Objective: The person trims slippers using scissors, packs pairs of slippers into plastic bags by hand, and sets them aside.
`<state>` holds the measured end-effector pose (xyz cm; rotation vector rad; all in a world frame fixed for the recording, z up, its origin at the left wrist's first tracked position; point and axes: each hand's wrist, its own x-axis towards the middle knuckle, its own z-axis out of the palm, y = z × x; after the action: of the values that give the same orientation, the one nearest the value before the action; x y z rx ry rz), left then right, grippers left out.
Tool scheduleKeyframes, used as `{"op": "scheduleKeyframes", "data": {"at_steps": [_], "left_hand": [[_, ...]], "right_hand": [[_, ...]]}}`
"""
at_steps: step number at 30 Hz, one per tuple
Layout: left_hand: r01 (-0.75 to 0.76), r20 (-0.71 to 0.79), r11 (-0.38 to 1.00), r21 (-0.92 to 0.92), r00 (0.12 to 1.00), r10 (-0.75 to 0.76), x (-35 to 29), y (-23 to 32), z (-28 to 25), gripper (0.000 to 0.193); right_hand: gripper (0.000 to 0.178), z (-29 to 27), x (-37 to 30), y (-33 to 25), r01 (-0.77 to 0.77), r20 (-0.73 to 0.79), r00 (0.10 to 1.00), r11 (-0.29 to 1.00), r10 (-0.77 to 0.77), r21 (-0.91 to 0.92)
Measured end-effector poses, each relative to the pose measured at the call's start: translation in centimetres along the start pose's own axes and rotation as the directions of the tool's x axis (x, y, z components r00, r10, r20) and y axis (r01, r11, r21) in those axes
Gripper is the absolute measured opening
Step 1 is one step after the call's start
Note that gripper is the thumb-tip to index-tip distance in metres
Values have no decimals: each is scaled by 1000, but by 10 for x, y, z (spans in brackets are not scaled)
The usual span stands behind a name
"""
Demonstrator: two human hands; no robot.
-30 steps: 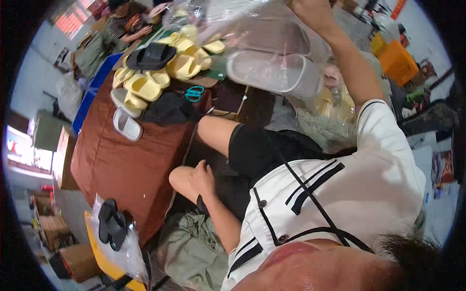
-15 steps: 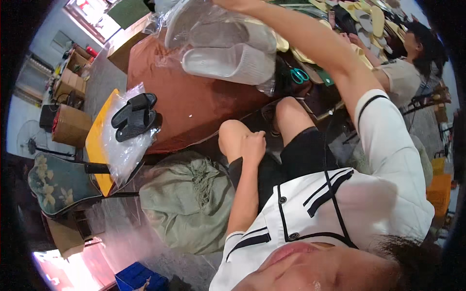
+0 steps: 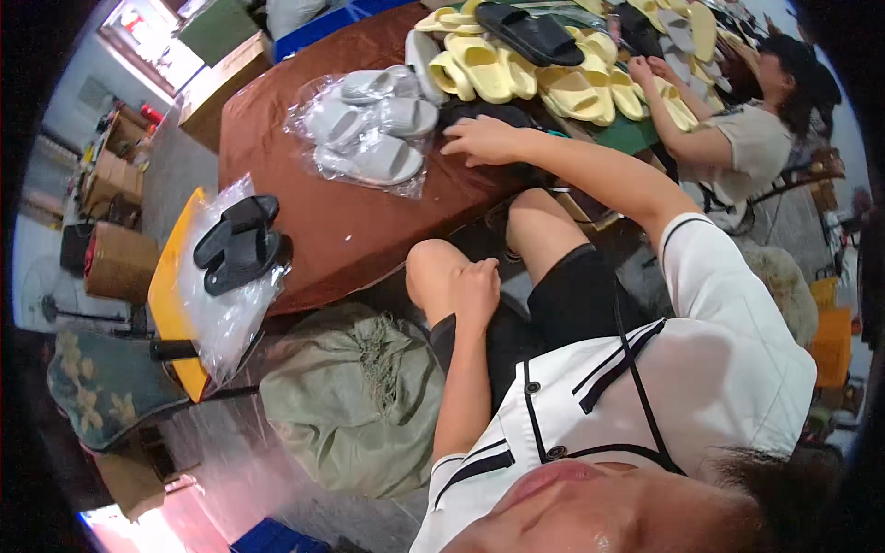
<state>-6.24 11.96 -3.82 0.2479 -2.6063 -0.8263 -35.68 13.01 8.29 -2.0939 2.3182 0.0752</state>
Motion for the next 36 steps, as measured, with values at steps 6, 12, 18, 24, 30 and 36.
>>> {"op": "scheduleKeyframes", "data": {"at_steps": [6, 12, 18, 24, 30, 36], "left_hand": [[68, 186, 994, 86, 979, -83, 13, 5, 22, 21], [175, 278, 985, 12, 945, -171, 15, -20, 18, 23], [-86, 324, 995, 55, 944, 64, 23, -9, 48, 23], [-57, 304, 983, 176, 953, 1, 19, -17, 21, 25], [-94, 276, 983, 157, 960, 48, 18, -7, 34, 24], [-95, 271, 957, 274, 963, 18, 12, -17, 21, 23]], "right_hand": [[47, -29, -271, 36, -459, -120, 880, 888, 459, 28], [39, -16, -559, -16, -896, -191, 219, 275, 957, 350], [53, 59, -769, -171, -909, 454, -173, -319, 874, 268], [116, 136, -713, -187, -838, 637, -227, -481, 737, 257], [125, 154, -665, -157, -810, 275, -539, -580, 796, 90], [110, 156, -672, -129, -593, 289, -726, -781, 624, 195]]}}
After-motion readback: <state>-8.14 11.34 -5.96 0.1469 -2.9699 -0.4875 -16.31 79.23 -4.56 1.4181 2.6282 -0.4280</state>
